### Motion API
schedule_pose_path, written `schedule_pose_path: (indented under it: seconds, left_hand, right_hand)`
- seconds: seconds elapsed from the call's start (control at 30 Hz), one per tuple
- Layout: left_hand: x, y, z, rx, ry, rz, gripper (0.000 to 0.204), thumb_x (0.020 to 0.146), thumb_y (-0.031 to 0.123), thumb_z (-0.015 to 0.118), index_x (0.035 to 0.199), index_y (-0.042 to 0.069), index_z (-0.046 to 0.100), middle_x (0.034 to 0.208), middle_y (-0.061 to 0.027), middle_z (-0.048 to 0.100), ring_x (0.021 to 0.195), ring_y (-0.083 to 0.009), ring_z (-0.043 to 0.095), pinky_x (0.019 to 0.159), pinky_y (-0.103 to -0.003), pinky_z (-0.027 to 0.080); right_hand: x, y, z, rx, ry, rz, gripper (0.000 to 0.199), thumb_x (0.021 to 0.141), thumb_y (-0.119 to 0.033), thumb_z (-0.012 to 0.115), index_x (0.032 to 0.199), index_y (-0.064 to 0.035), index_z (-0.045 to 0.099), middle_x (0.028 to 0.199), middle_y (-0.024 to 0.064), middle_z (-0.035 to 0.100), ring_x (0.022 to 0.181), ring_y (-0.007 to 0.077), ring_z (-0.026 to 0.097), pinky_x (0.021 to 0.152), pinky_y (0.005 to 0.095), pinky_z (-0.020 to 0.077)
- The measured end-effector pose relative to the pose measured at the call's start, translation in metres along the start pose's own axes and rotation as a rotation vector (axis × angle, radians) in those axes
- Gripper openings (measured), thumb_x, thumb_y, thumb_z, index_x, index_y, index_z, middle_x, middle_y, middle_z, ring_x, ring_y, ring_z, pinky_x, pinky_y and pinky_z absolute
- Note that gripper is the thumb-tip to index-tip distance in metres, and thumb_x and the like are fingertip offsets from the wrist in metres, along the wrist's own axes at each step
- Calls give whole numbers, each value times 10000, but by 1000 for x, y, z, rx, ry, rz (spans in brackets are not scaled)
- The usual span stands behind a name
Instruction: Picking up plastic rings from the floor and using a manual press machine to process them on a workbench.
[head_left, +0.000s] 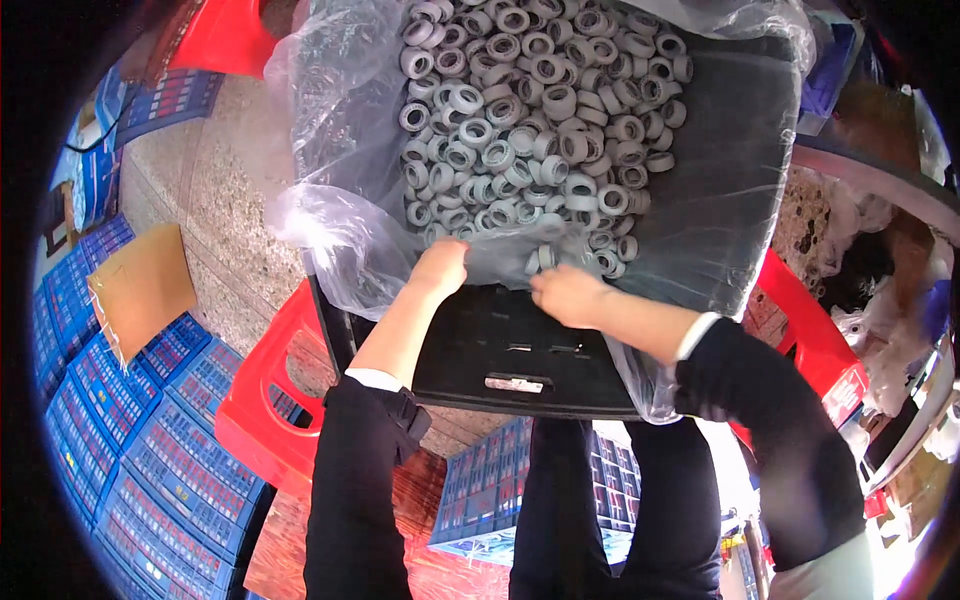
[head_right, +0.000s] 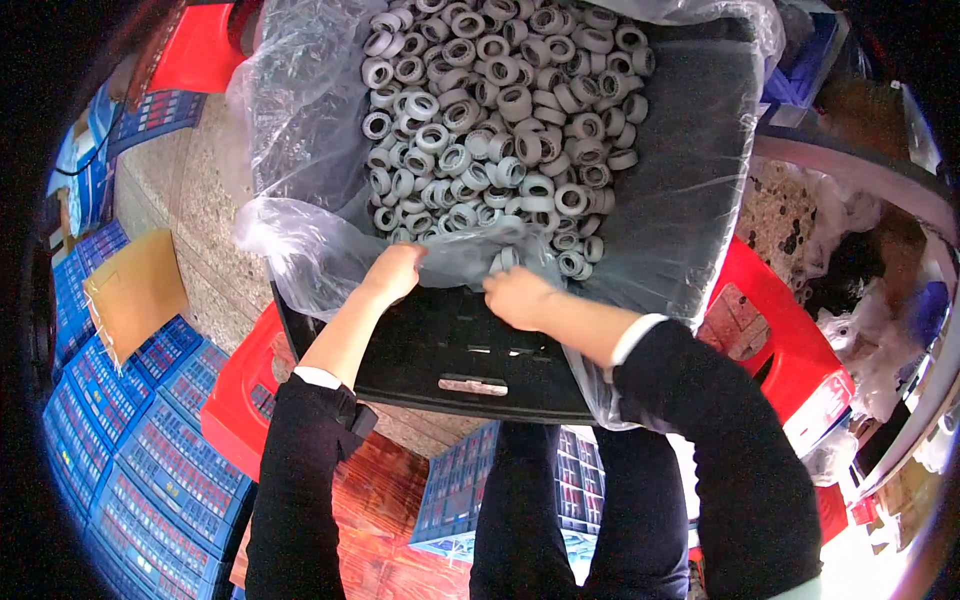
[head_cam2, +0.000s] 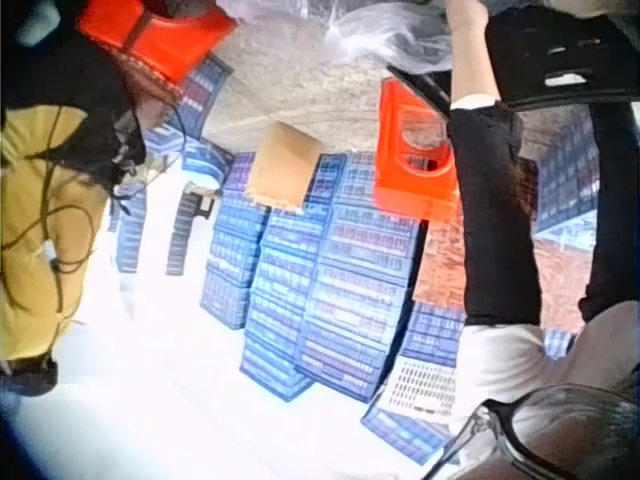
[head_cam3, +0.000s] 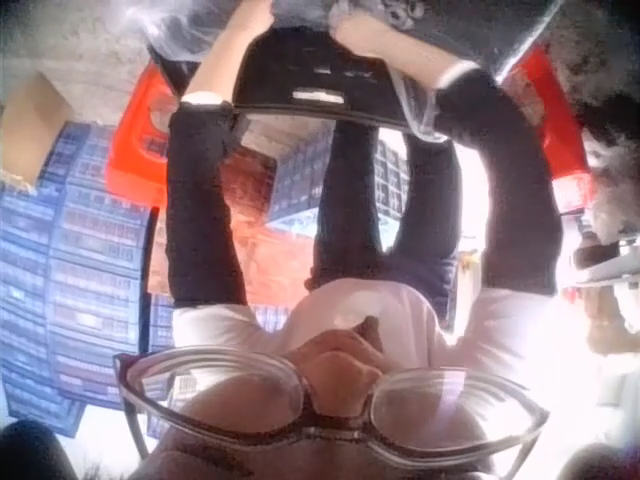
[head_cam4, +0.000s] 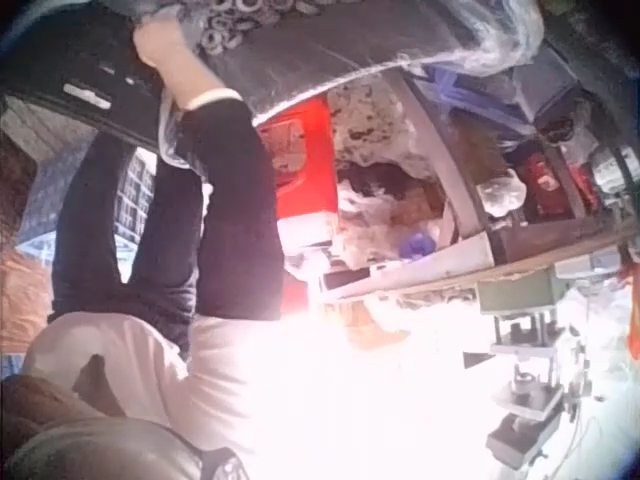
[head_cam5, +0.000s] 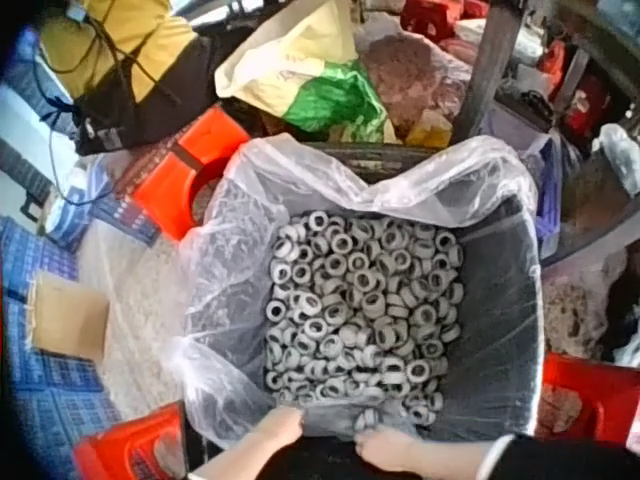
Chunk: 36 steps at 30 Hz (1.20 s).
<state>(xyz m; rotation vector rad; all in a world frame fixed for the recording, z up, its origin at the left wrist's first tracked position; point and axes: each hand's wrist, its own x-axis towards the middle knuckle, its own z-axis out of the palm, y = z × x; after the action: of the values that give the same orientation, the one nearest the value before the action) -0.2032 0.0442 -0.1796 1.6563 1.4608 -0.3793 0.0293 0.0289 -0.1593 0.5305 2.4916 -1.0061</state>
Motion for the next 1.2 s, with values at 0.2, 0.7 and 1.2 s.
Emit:
schedule_pose_path:
  seconds: [0.2, 0.7, 1.2]
  left_hand:
    - [13, 25, 7, 33, -186, 57, 322, 689, -37, 479, 980, 36, 596, 1021, -219, 571, 971, -333, 553, 827, -401, 440]
    - [-108, 44, -20, 5, -163, 15, 148, 649, 148, 564, 761, 71, 621, 754, -179, 617, 767, -336, 602, 682, -423, 486]
    - [-250, 58, -23, 23, -126, -111, 289, 705, 10, 519, 988, 62, 531, 872, -142, 553, 760, -355, 584, 636, -446, 475]
  right_hand:
    - [67, 53, 118, -352, 20, 176, 283, 842, -237, 458, 1094, -205, 583, 1087, 17, 522, 1092, 260, 421, 825, 516, 352]
    - [-55, 40, -83, 202, 430, 452, 687, 619, -123, 696, 1236, -106, 394, 1124, 151, 455, 1056, 376, 443, 889, 402, 395]
    - [-86, -70, -4, 464, -101, 1114, 589, 746, -157, 624, 1225, 9, 324, 1115, 222, 492, 912, 333, 592, 763, 403, 502]
